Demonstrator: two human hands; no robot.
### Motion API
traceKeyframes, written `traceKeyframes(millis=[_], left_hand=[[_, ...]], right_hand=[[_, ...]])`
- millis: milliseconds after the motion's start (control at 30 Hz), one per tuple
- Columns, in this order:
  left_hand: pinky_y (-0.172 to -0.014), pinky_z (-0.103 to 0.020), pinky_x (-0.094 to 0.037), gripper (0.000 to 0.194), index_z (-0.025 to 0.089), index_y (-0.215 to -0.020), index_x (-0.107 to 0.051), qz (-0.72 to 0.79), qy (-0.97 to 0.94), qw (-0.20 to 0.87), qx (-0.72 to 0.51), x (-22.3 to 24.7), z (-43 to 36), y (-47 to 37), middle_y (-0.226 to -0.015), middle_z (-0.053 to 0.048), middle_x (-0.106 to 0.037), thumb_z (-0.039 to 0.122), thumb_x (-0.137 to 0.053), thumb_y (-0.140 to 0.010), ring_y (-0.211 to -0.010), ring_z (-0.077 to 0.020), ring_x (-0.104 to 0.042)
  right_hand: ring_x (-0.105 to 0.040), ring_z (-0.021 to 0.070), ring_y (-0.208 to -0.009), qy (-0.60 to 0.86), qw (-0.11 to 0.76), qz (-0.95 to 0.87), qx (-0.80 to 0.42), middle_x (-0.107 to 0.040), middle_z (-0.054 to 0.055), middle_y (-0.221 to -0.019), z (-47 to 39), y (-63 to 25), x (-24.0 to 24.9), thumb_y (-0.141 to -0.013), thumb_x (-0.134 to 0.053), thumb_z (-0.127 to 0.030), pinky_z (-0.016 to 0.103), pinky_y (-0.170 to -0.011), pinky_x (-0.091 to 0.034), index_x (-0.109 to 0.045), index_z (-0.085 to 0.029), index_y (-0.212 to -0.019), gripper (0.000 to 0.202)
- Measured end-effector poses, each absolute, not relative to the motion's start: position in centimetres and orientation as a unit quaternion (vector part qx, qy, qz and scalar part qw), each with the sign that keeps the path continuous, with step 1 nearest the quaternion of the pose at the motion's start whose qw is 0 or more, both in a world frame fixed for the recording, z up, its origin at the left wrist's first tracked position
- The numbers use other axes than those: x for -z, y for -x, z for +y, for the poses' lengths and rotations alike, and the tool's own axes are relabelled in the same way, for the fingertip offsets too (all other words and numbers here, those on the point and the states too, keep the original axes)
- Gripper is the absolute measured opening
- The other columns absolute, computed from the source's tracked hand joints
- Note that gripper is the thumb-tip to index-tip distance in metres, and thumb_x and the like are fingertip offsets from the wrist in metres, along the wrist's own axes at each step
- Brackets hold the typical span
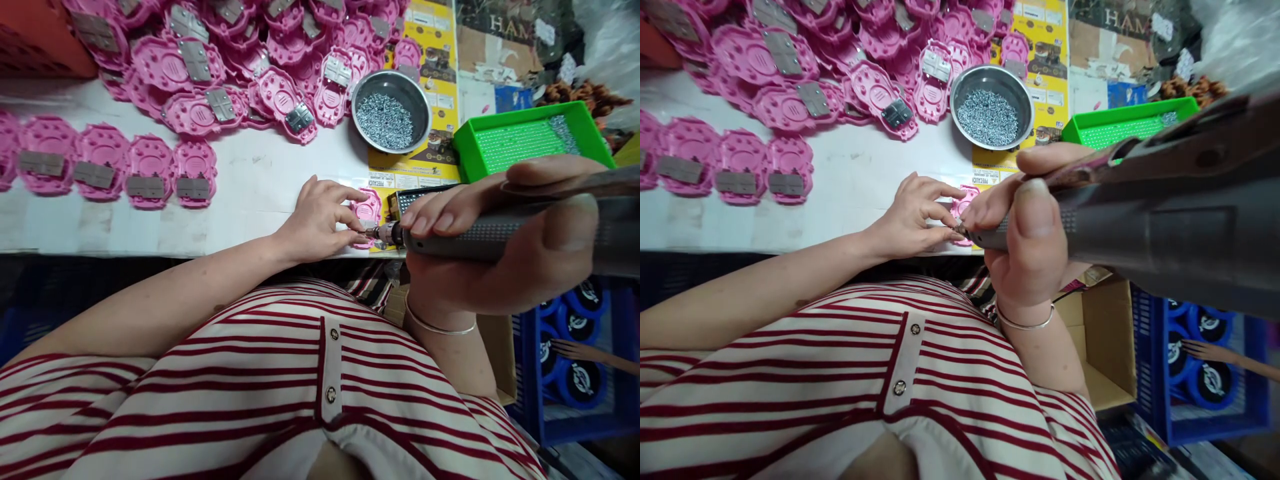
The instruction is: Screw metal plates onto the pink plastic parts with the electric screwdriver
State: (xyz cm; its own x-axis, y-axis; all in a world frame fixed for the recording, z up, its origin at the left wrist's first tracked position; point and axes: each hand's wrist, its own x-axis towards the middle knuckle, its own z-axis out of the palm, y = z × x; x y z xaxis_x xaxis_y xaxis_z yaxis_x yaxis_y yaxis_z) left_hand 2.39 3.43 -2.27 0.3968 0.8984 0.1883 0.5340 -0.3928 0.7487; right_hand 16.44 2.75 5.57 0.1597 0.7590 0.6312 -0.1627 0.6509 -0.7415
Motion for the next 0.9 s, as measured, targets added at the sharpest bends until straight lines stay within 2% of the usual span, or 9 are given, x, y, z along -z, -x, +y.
traceKeyframes(millis=[100, 200, 300, 367, 533, 733, 900], left_hand=[[-0.112, -0.048, -0.027, 0.012, 0.03, -0.075, -0.078, 0.458, -0.775, 0.309, -0.307, 2.3, 3.4, -2.4, -0.121, 0.002, -0.071, 0.039, -0.085, -0.072, -0.118, -0.0229, -0.057], [-0.112, -0.048, -0.028, 0.015, 0.029, -0.075, -0.077, 0.456, -0.781, 0.3, -0.304, 2.4, 3.4, -2.5, -0.122, 0.002, -0.07, 0.041, -0.085, -0.072, -0.119, -0.0237, -0.056], [-0.113, -0.053, -0.028, 0.037, 0.03, -0.097, -0.077, 0.473, -0.789, 0.28, -0.273, 2.4, 3.4, -2.6, -0.129, -0.002, -0.066, 0.049, -0.086, -0.067, -0.123, -0.028, -0.052], [-0.116, -0.058, -0.024, 0.051, 0.029, -0.11, -0.073, 0.485, -0.797, 0.268, -0.241, 2.3, 3.3, -2.7, -0.135, -0.004, -0.061, 0.051, -0.086, -0.066, -0.127, -0.0313, -0.048], [-0.12, -0.064, -0.015, 0.04, 0.028, -0.105, -0.075, 0.495, -0.801, 0.27, -0.199, 1.6, 3.2, -3.0, -0.139, -0.004, -0.057, 0.048, -0.082, -0.071, -0.13, -0.0336, -0.043], [-0.12, -0.065, -0.013, 0.044, 0.028, -0.105, -0.074, 0.507, -0.794, 0.277, -0.189, 1.2, 3.4, -3.2, -0.136, -0.005, -0.056, 0.051, -0.084, -0.068, -0.129, -0.0347, -0.043], [-0.12, -0.064, -0.014, 0.043, 0.028, -0.104, -0.073, 0.507, -0.796, 0.273, -0.184, 1.1, 3.4, -3.2, -0.134, -0.005, -0.057, 0.051, -0.083, -0.069, -0.128, -0.0342, -0.044]], right_hand=[[-0.048, 0.0089, -0.039, 0.279, 0.717, -0.557, -0.313, -0.052, -0.007, -0.049, 2.7, -16.4, -5.9, -0.092, -0.05, -0.054, 0.027, -0.042, -0.052, -0.067, -0.025, -0.082, 0.035], [-0.05, 0.0094, -0.041, 0.276, 0.71, -0.552, -0.339, -0.053, -0.007, -0.05, 2.8, -16.3, -5.7, -0.089, -0.059, -0.044, 0.027, -0.044, -0.053, -0.067, -0.024, -0.083, 0.023], [-0.048, 0.0088, -0.039, 0.247, 0.71, -0.558, -0.351, -0.053, -0.009, -0.051, 3.1, -16.2, -4.9, -0.085, -0.063, -0.033, 0.025, -0.041, -0.049, -0.066, -0.023, -0.087, 0.01], [-0.045, 0.0082, -0.039, 0.257, 0.719, -0.561, -0.32, -0.051, -0.009, -0.052, 3.2, -16.1, -4.2, -0.086, -0.063, -0.036, 0.024, -0.041, -0.047, -0.065, -0.026, -0.09, 0.011], [-0.04, 0.0089, -0.041, 0.356, 0.699, -0.549, -0.287, -0.042, -0.007, -0.056, 3.3, -15.7, -2.9, -0.086, -0.062, -0.05, 0.027, -0.045, -0.045, -0.062, -0.034, -0.095, 0.018], [-0.046, 0.0116, -0.045, 0.357, 0.679, -0.577, -0.279, -0.041, -0.006, -0.057, 3.5, -15.6, -2.5, -0.091, -0.057, -0.044, 0.03, -0.05, -0.048, -0.062, -0.034, -0.098, 0.014], [-0.045, 0.0122, -0.044, 0.359, 0.683, -0.576, -0.27, -0.039, -0.006, -0.056, 3.9, -15.8, -2.0, -0.088, -0.06, -0.048, 0.033, -0.051, -0.049, -0.063, -0.034, -0.099, 0.018]])
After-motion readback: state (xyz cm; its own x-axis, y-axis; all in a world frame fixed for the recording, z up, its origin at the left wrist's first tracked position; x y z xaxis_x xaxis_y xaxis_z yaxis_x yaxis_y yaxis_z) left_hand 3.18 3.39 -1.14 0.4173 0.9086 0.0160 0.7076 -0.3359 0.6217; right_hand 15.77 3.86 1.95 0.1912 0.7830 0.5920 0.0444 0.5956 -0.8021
